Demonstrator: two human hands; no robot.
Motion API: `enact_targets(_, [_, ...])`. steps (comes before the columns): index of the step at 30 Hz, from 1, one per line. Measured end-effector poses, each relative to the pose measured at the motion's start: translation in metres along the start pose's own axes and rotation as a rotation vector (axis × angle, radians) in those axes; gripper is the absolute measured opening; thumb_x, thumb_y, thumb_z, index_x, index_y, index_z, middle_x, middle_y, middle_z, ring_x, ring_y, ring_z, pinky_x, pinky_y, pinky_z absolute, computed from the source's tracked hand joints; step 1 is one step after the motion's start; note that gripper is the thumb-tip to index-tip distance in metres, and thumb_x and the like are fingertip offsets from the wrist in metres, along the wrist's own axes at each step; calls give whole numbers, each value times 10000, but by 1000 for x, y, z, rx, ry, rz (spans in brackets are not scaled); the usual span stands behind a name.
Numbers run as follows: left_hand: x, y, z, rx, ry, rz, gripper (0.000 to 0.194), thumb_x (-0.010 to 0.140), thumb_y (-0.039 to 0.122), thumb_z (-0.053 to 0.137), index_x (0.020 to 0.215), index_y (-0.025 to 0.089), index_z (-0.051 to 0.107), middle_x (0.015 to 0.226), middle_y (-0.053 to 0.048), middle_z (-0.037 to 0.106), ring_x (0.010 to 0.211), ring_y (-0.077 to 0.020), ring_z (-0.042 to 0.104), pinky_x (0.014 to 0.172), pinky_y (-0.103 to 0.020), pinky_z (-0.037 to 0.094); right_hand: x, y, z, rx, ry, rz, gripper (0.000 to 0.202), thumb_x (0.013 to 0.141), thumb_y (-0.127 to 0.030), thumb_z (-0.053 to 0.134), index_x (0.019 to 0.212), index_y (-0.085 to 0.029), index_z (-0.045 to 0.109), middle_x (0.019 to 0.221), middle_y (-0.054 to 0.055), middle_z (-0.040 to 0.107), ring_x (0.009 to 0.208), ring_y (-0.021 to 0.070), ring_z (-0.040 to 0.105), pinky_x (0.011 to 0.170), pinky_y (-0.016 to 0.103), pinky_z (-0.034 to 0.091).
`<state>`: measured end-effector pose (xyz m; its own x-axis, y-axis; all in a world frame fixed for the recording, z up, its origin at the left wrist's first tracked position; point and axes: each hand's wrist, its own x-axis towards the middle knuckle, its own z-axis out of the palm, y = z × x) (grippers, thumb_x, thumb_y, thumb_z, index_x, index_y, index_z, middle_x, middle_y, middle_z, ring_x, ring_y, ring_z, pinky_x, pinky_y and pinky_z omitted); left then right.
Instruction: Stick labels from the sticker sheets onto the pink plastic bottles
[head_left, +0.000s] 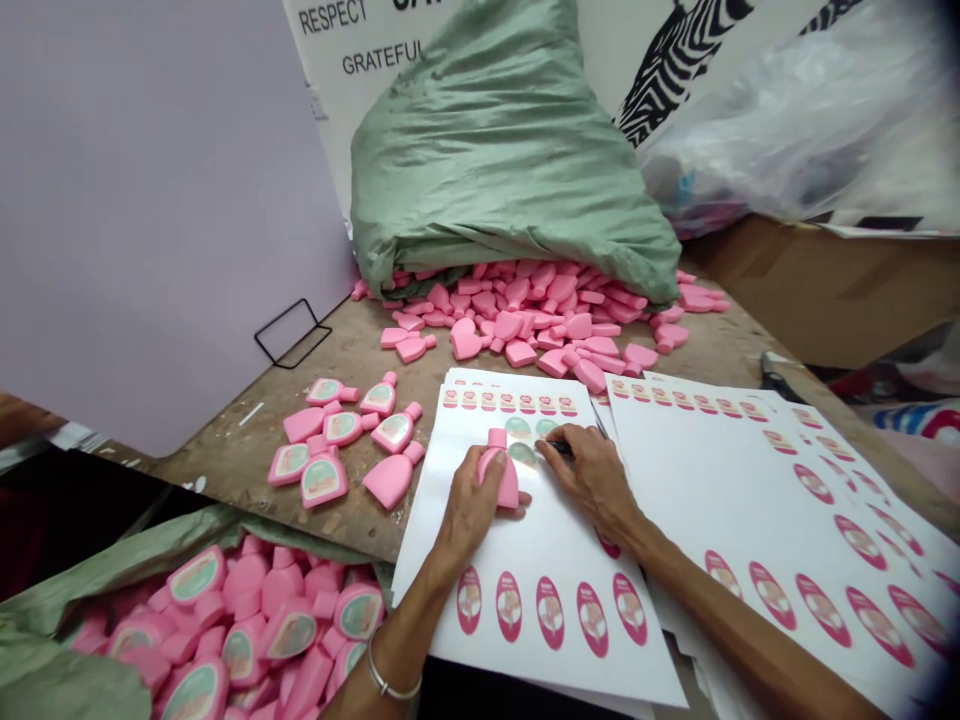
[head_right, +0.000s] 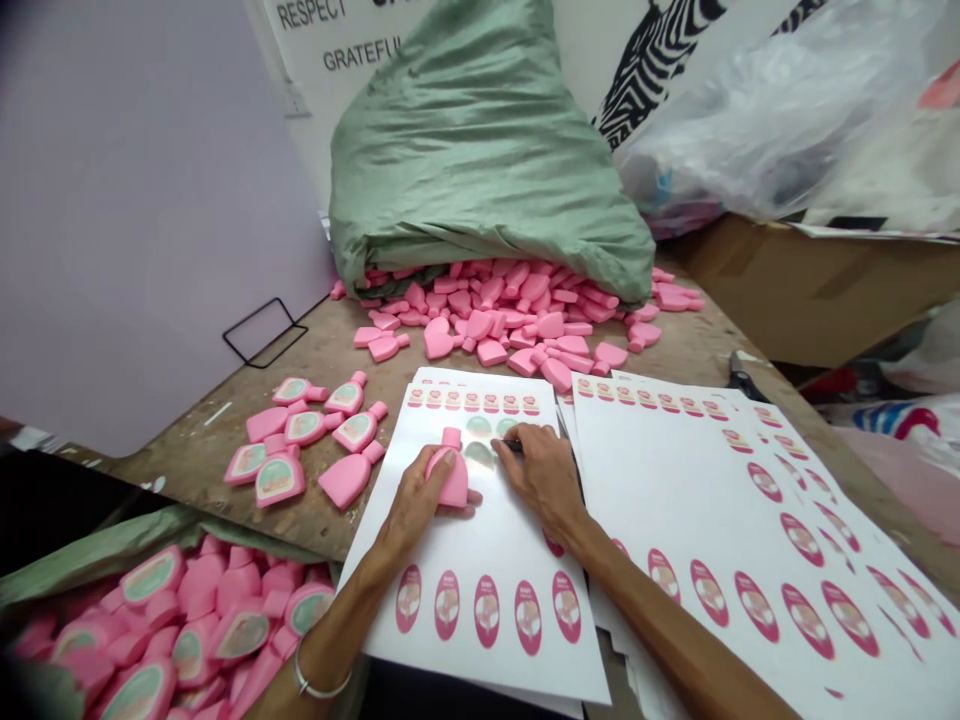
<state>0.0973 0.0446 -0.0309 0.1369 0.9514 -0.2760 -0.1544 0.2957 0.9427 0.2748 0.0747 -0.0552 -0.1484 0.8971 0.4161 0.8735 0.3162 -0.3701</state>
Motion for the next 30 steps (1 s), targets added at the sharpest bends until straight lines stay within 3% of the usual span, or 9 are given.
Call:
enact_targets(6, [-1, -1, 0, 20, -8, 2, 459, 818, 577, 496, 1010, 160, 491, 565, -3, 587, 578, -203, 672, 541, -288, 544, 0, -7, -1, -35, -52, -31, 247, 859, -425, 526, 829, -189, 591, 803, 51, 651, 802, 211, 547, 734, 357, 345])
enact_targets(12, [-1, -3, 1, -82, 55, 11, 523, 773, 641, 514, 959, 152, 518, 568, -16, 598, 565, -205, 663, 528, -292, 542, 6, -9, -9, 453, -20, 325, 324, 791, -513, 576, 722, -198, 547, 690, 6, 585, 630, 148, 518, 612, 290, 410])
enact_targets(15, [-1, -6, 0, -164, 72, 21, 597, 799, 654, 456, 1026, 108, 537, 603, -48, 626, 593, -213, 670, 570, -321, 557, 6, -17, -24, 590, 9, 385, 341, 791, -526, 575, 729, -192, 562, 650, -5, 564, 598, 135, 505, 594, 279, 419])
enact_targets(21, [-10, 0, 1, -406, 7, 18, 586, 849, 596, 430, 1040, 75, 617, 852, -137, 697, 743, -231, 682, 670, -362, 575, -10, -50, -38, 574, -9, 198, 251, 810, -445, 600, 910, -232, 688, 925, 37, 678, 836, 186, 590, 771, 330, 461])
enact_targets(30, [-23, 14, 5, -472, -28, -23, 533, 885, 546, 410, 1078, 106, 640, 974, -125, 705, 865, -247, 675, 727, -395, 576, -17, -64, -33, 492, 23, 50, 194, 851, -372, 578, 932, -234, 689, 792, 25, 648, 764, 176, 551, 761, 345, 444])
